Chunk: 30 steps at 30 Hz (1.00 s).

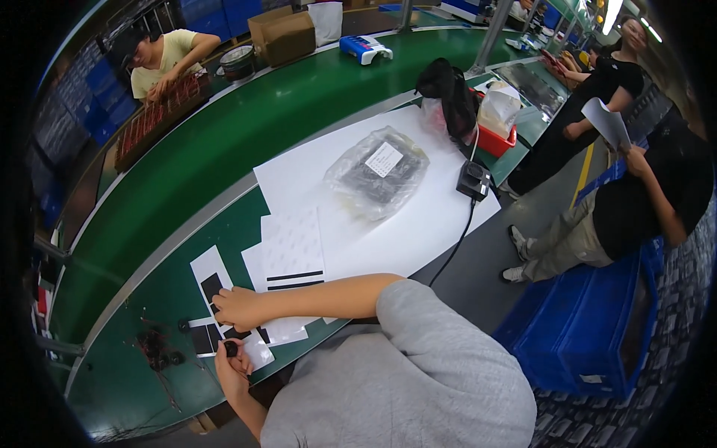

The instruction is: Manually attaching adhesive foam strips to small circular electronic components, such as speakers or buzzers, on an assembly line.

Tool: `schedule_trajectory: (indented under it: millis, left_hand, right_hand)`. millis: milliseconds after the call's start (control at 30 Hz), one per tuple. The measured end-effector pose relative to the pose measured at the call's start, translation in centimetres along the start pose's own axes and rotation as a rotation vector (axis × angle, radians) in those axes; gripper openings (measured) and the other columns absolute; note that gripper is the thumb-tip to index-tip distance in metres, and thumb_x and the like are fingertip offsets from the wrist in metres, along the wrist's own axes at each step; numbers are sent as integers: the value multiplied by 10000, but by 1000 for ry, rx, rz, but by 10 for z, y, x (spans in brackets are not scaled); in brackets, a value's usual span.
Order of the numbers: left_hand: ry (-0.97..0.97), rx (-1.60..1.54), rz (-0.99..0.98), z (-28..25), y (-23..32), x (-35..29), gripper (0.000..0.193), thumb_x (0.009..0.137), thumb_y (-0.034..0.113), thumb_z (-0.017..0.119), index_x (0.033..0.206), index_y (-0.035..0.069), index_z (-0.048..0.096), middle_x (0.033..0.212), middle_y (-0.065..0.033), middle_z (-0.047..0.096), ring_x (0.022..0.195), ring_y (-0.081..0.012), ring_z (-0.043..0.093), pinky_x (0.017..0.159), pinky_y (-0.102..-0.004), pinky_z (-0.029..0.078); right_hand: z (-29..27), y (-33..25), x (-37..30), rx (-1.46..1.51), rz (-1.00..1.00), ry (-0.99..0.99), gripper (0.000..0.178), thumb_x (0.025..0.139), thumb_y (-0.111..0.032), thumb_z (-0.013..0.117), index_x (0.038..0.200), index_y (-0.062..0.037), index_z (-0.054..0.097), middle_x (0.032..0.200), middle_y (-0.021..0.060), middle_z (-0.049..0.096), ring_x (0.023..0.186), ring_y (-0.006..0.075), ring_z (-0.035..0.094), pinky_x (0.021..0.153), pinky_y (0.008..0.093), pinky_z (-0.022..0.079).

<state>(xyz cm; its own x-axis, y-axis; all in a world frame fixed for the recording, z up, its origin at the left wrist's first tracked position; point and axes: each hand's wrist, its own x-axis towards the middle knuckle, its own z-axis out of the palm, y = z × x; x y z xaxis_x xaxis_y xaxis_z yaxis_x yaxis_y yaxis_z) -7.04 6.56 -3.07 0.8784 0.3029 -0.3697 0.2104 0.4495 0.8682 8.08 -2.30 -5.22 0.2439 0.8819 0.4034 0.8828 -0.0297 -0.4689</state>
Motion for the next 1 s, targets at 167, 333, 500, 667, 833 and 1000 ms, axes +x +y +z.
schedule_trajectory:
  millis: [167, 333, 500, 667, 833, 1000]
  left_hand:
    - [-98, -93, -4, -12, -4, 2, 344, 888, 321, 352, 879, -1, 471, 630, -27, 393, 424, -98, 355, 356, -213, 294]
    - [-83, 65, 55, -11, -1, -9, 267, 856, 237, 405, 929, -9, 481, 675, -38, 427, 442, -105, 379, 387, -208, 298]
    - [-38, 227, 64, -2, -2, -1, 218, 783, 43, 535, 994, -3, 502, 839, -33, 522, 656, -91, 495, 506, -196, 390]
    - [-120, 147, 31, 8, 4, 1, 267, 738, -26, 591, 990, 4, 508, 696, -7, 497, 585, -52, 480, 503, -177, 369]
    - [-143, 165, 38, -1, 4, -5, 305, 715, -7, 625, 997, 7, 509, 734, -7, 494, 571, -40, 478, 504, -174, 376]
    - [-161, 157, 26, -4, 4, -6, 333, 703, -6, 637, 1006, -6, 499, 743, -5, 491, 579, -42, 484, 515, -171, 380]
  right_hand:
    - [-2, -1, -2, 22, -20, 70, 87, 597, -141, 576, 680, -117, 568, 827, 79, 460, 807, 247, 461, 611, 336, 398]
    - [7, -5, 2, 10, -23, 7, 102, 614, -163, 572, 705, -118, 583, 839, 91, 477, 819, 256, 471, 616, 354, 412]
    - [1, 3, 6, -65, 43, -108, 191, 600, -202, 590, 763, -107, 616, 810, 111, 528, 806, 270, 521, 602, 385, 455]
    - [-10, 4, -3, -93, 25, -43, 138, 650, -125, 597, 746, -58, 524, 891, 93, 484, 819, 273, 471, 643, 363, 395]
    - [-7, -6, 2, -29, 1, -13, 124, 660, -72, 585, 741, -58, 492, 861, 89, 459, 798, 257, 453, 669, 346, 369]
    - [-9, -7, 4, 94, 129, -68, 115, 707, -59, 562, 771, -51, 468, 817, 97, 458, 789, 274, 448, 680, 356, 359]
